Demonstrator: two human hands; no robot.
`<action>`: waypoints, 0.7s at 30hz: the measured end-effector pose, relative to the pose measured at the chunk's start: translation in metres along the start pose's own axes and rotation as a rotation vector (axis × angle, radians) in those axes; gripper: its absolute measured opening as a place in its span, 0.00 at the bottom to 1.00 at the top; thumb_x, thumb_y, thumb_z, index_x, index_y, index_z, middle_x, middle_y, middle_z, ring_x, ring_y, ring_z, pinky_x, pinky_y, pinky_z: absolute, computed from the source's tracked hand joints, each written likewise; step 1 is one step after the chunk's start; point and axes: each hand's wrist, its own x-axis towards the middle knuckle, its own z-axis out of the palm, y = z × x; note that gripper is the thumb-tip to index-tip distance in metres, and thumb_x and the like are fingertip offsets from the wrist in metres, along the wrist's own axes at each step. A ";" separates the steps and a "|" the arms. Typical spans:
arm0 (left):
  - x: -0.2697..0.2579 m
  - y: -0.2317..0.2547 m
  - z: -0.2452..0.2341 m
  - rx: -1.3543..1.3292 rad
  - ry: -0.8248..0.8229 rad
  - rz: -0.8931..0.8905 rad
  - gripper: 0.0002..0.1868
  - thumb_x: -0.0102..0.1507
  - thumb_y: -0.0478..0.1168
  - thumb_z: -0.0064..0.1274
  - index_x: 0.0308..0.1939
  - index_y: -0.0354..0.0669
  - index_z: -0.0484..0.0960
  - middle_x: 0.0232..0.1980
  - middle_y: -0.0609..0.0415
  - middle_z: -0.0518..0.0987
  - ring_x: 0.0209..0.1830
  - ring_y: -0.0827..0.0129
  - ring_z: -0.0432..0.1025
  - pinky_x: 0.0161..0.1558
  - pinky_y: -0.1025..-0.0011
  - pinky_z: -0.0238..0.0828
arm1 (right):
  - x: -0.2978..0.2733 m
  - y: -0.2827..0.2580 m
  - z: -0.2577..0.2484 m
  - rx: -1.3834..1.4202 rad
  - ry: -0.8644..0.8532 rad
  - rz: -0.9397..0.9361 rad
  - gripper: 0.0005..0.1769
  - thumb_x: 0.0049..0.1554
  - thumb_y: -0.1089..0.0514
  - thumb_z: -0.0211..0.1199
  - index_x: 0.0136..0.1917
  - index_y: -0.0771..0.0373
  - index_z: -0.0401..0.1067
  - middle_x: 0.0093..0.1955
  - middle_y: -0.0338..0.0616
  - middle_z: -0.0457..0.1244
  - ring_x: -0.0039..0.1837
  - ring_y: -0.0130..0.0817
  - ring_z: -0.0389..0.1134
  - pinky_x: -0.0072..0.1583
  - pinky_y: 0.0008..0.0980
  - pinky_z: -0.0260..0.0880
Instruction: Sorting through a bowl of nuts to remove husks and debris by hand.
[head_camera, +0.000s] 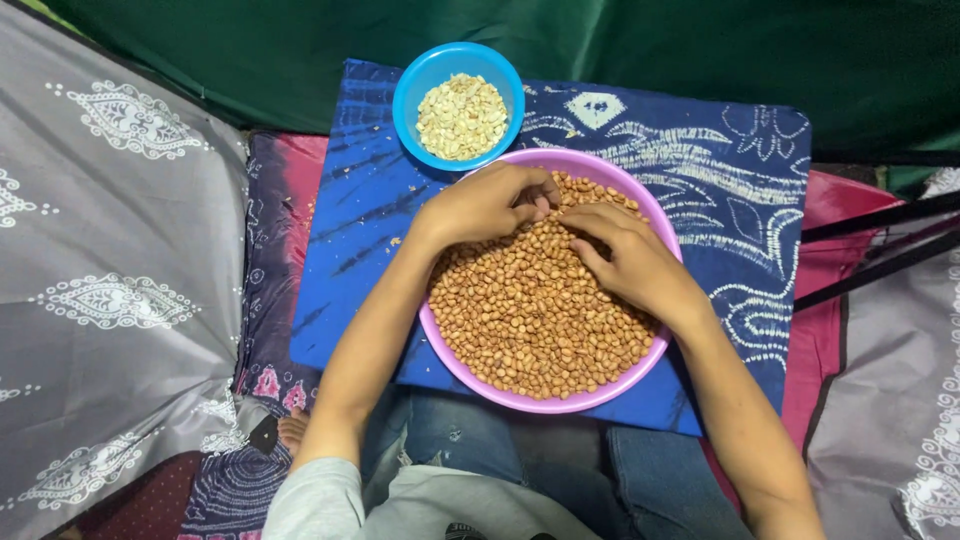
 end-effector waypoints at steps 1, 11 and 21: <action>-0.001 0.002 0.004 0.001 -0.005 0.007 0.13 0.62 0.37 0.56 0.51 0.40 0.83 0.43 0.48 0.85 0.47 0.49 0.80 0.51 0.54 0.73 | 0.000 -0.001 0.002 -0.003 0.006 0.005 0.16 0.60 0.65 0.62 0.62 0.65 0.77 0.63 0.55 0.69 0.67 0.54 0.69 0.67 0.50 0.68; -0.018 -0.001 0.024 0.028 0.084 0.009 0.13 0.63 0.35 0.56 0.52 0.40 0.83 0.50 0.45 0.83 0.57 0.46 0.75 0.61 0.52 0.68 | 0.019 -0.023 -0.002 0.023 -0.062 0.166 0.15 0.59 0.70 0.62 0.59 0.66 0.78 0.59 0.55 0.71 0.62 0.50 0.72 0.65 0.44 0.72; -0.019 -0.014 0.026 0.001 0.179 0.127 0.11 0.60 0.36 0.59 0.46 0.42 0.83 0.44 0.44 0.83 0.52 0.44 0.76 0.55 0.50 0.71 | 0.024 -0.028 -0.006 0.150 -0.067 0.236 0.17 0.58 0.73 0.60 0.59 0.67 0.78 0.60 0.58 0.70 0.65 0.57 0.70 0.70 0.55 0.65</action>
